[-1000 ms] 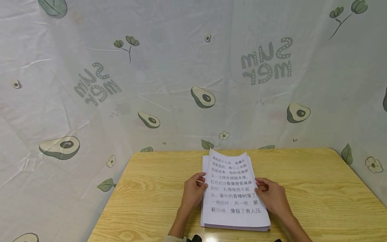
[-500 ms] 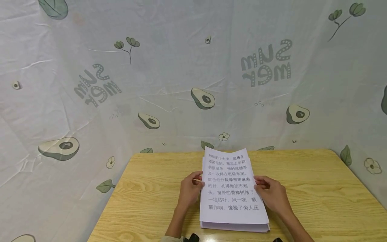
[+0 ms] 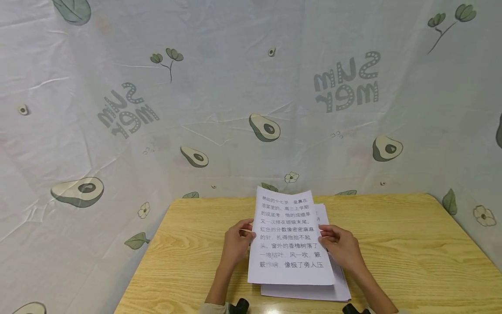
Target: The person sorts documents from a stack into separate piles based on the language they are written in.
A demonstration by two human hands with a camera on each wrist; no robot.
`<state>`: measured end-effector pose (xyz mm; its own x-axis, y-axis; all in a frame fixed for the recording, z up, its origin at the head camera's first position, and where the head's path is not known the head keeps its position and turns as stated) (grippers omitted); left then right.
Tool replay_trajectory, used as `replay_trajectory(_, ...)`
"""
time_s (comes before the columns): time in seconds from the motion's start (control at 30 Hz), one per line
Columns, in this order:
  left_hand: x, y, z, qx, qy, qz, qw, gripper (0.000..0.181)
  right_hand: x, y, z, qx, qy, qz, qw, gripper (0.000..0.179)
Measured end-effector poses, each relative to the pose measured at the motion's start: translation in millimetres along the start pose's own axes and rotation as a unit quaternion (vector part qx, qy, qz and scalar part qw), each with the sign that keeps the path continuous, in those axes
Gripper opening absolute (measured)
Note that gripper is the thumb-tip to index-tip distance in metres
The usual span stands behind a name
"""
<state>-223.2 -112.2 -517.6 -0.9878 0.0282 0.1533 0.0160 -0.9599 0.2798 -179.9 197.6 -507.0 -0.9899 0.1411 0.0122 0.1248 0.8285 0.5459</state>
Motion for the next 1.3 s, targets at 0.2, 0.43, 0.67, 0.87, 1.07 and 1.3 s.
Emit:
replay_trajectory(0.2,1.6,16.7,-6.0,-0.003,0.004,0.004,1.0000,0.041,1.3,-16,-7,0.014,-0.012,-0.005,0.9998,0.037)
replay_trajectory(0.43,1.7,41.4,-16.1,0.011,0.004,0.019,0.9997,0.041,5.0,-39,-19,0.040,-0.018,-0.013,0.9989,0.036)
replay_trajectory(0.67,1.2,67.5,-25.1,0.015,0.013,0.035,0.9992,0.041,8.2,-65,-30,0.075,-0.024,-0.026,0.9966,0.036)
replay_trajectory(0.87,1.4,86.5,-34.1,0.019,0.023,0.037,0.9988,0.040,9.9,-86,-36,0.109,-0.030,-0.037,0.9930,0.036)
replay_trajectory(1.07,1.6,104.2,-43.1,0.011,0.039,0.042,0.9983,0.041,9.0,-102,-43,0.143,-0.031,-0.053,0.9878,0.037)
replay_trajectory(1.3,-0.1,121.8,-53.3,0.015,0.048,0.045,0.9977,0.041,5.1,-119,-49,0.161,-0.029,-0.069,0.9842,0.040)
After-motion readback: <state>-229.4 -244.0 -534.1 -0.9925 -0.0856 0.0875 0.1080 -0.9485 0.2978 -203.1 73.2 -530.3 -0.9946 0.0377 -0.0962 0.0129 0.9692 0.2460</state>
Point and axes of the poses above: each hand's wrist, its own x-axis towards the middle knuckle, its own y-axis out of the back of the hand, z = x × y, the point moved 1 cm from there along x, towards the middle knuckle, and after that the axes turned 6 degrees about -x, right-handed, at the moved point
